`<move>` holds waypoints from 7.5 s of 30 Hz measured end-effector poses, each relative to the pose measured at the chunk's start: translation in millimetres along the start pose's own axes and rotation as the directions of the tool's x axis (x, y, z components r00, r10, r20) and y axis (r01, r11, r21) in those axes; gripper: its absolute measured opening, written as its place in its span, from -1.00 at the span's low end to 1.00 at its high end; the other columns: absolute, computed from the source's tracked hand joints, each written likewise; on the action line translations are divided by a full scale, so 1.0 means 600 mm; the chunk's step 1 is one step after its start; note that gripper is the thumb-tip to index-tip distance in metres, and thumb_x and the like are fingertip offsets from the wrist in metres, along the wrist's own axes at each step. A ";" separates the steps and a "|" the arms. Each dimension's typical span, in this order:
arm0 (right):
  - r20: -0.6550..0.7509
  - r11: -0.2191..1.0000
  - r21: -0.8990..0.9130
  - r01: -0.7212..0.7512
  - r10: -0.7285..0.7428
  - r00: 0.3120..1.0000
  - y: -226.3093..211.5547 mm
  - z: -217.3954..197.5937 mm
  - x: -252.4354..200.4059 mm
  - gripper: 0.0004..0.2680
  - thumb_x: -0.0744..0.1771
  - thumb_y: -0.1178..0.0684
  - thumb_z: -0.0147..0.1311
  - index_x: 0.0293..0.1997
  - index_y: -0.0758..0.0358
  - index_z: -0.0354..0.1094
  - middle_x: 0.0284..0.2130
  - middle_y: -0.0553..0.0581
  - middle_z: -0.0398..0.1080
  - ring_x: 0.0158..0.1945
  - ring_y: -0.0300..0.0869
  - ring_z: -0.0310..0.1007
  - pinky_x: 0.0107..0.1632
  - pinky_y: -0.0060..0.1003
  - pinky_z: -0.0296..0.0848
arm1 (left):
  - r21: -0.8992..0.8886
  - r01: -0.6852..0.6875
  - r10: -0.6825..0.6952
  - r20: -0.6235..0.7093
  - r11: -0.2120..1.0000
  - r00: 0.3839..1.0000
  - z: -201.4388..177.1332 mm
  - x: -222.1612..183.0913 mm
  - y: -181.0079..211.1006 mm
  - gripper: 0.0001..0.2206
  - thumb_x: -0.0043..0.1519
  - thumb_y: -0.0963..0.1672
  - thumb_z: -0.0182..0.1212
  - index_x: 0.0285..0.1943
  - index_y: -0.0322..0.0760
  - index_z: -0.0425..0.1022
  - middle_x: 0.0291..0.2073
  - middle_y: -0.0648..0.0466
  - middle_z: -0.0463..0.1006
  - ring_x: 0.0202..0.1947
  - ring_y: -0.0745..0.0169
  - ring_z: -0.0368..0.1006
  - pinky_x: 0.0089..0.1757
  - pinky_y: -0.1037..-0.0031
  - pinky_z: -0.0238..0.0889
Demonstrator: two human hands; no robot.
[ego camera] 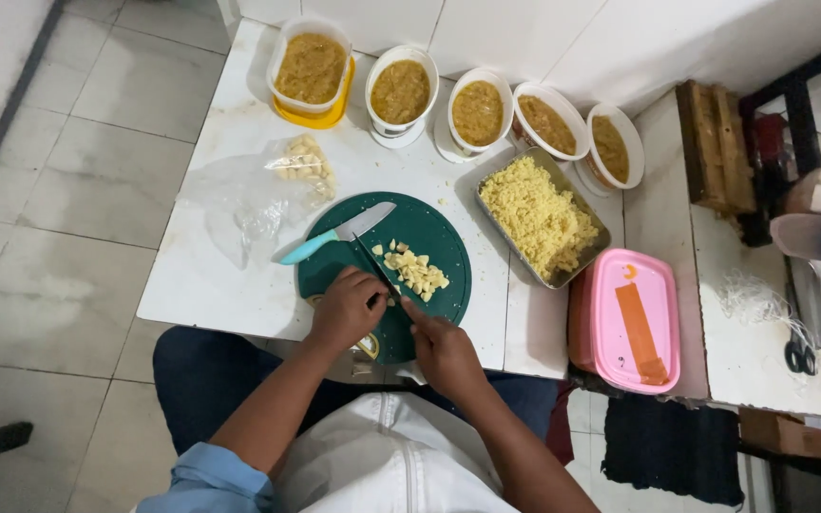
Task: Finely mincing garlic cloves on a cutting board using a kitchen knife in a food preparation area.
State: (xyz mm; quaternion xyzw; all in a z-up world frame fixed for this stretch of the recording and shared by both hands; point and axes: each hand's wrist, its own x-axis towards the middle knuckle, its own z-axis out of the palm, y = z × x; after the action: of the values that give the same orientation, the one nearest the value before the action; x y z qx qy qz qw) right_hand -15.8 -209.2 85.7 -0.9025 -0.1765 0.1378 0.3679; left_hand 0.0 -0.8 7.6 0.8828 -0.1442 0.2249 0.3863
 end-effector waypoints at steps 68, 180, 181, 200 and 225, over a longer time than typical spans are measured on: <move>0.134 0.995 -0.097 -0.022 0.035 0.990 -0.025 -0.150 0.074 -0.79 0.31 0.04 0.29 -0.10 0.38 0.46 -0.44 0.42 0.54 -0.34 0.15 0.57 -0.23 0.01 0.55 | 0.075 0.041 -0.023 -0.217 0.996 0.976 -0.034 0.004 0.045 0.12 -0.01 0.48 -0.06 0.59 -0.19 0.10 0.53 -0.18 0.09 0.54 -0.29 -0.06 0.41 -0.22 -0.39; 0.083 0.869 -0.472 -0.148 0.211 0.974 -0.019 -0.102 0.088 -0.55 0.46 -0.33 -0.17 -0.08 0.27 0.58 -0.45 0.31 0.59 -0.29 0.07 0.66 -0.21 -0.14 0.59 | 0.363 0.115 -0.218 0.259 0.925 0.941 -0.055 0.045 0.010 0.13 -0.03 0.46 0.16 0.62 -0.13 0.06 0.58 -0.20 -0.07 0.60 -0.20 -0.26 0.47 -0.03 -0.39; 0.086 0.868 -0.474 -0.147 0.211 0.974 -0.018 -0.102 0.088 -0.55 0.46 -0.33 -0.17 -0.08 0.27 0.58 -0.45 0.31 0.59 -0.29 0.07 0.66 -0.21 -0.14 0.59 | 0.362 0.118 -0.221 0.258 0.924 0.940 -0.054 0.040 0.010 0.13 -0.03 0.46 0.16 0.62 -0.13 0.06 0.58 -0.20 -0.07 0.60 -0.20 -0.26 0.47 -0.03 -0.39; 0.049 0.898 -0.404 -0.175 0.212 0.976 -0.014 -0.109 0.074 -0.58 0.42 -0.34 -0.03 -0.17 0.26 0.59 -0.48 0.27 0.57 -0.32 0.08 0.63 -0.22 -0.09 0.58 | 0.370 0.116 -0.250 0.337 0.922 0.908 -0.051 0.006 0.019 0.19 -0.02 0.49 0.10 0.67 -0.08 -0.10 0.60 -0.22 -0.17 0.60 -0.23 -0.35 0.35 -0.38 -0.73; 0.084 0.908 -0.393 -0.145 0.193 0.978 0.028 -0.093 0.080 -0.58 0.42 -0.35 -0.04 -0.20 0.23 0.61 -0.55 0.26 0.56 -0.39 0.09 0.62 -0.27 -0.11 0.55 | 0.321 0.170 -0.254 0.242 0.932 0.937 -0.050 0.006 0.033 0.20 -0.07 0.48 0.10 0.69 -0.01 -0.11 0.63 -0.15 -0.18 0.61 -0.20 -0.37 0.37 -0.26 -0.74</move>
State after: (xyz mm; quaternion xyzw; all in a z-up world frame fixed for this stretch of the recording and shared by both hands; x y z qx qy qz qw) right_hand 52.3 -234.5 107.0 -0.9590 -0.1430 0.1862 0.1590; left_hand -13.7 8.4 39.8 0.9637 -0.0651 0.0738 0.2483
